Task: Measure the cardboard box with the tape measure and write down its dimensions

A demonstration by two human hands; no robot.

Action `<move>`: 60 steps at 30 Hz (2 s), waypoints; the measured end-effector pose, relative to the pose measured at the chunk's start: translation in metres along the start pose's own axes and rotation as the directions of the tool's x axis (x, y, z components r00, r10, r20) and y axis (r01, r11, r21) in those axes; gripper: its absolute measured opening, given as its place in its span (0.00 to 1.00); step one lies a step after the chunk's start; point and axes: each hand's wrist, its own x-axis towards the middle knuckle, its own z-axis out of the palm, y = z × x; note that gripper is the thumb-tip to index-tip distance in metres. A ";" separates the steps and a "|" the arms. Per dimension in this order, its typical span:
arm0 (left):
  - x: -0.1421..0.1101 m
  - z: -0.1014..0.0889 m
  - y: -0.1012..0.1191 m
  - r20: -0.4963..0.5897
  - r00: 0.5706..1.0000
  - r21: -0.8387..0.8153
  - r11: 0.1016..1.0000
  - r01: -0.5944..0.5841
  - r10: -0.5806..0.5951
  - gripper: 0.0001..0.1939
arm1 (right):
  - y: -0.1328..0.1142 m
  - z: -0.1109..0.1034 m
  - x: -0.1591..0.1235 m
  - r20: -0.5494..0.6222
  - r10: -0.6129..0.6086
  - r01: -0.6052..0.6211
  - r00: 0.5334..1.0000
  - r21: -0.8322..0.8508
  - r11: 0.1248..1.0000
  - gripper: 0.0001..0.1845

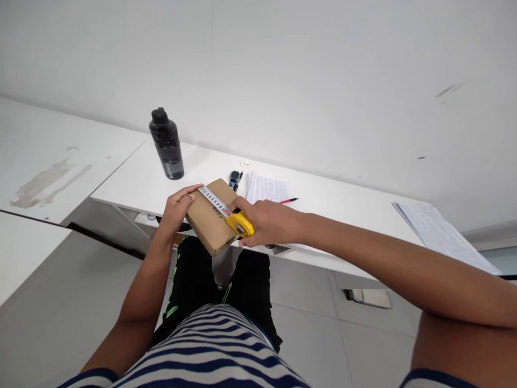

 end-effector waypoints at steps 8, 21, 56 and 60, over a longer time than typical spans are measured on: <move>0.001 0.000 -0.003 0.005 1.000 -0.046 0.999 0.020 -0.020 0.21 | 0.000 0.025 -0.008 -0.267 0.066 -0.055 0.961 0.049 0.997 0.34; 0.006 0.005 -0.003 -0.089 0.995 -0.014 0.999 0.039 -0.040 0.19 | -0.016 0.053 0.005 -0.564 0.138 -0.071 0.814 0.140 0.988 0.31; -0.034 0.033 -0.001 -0.549 0.803 0.281 0.956 -0.083 0.231 0.23 | 0.058 0.098 0.032 -0.892 0.036 0.113 0.451 0.097 0.989 0.26; -0.028 0.037 0.003 -0.572 0.788 0.312 0.949 -0.046 0.227 0.22 | 0.079 0.113 0.029 -0.944 0.199 0.144 0.264 0.242 0.959 0.24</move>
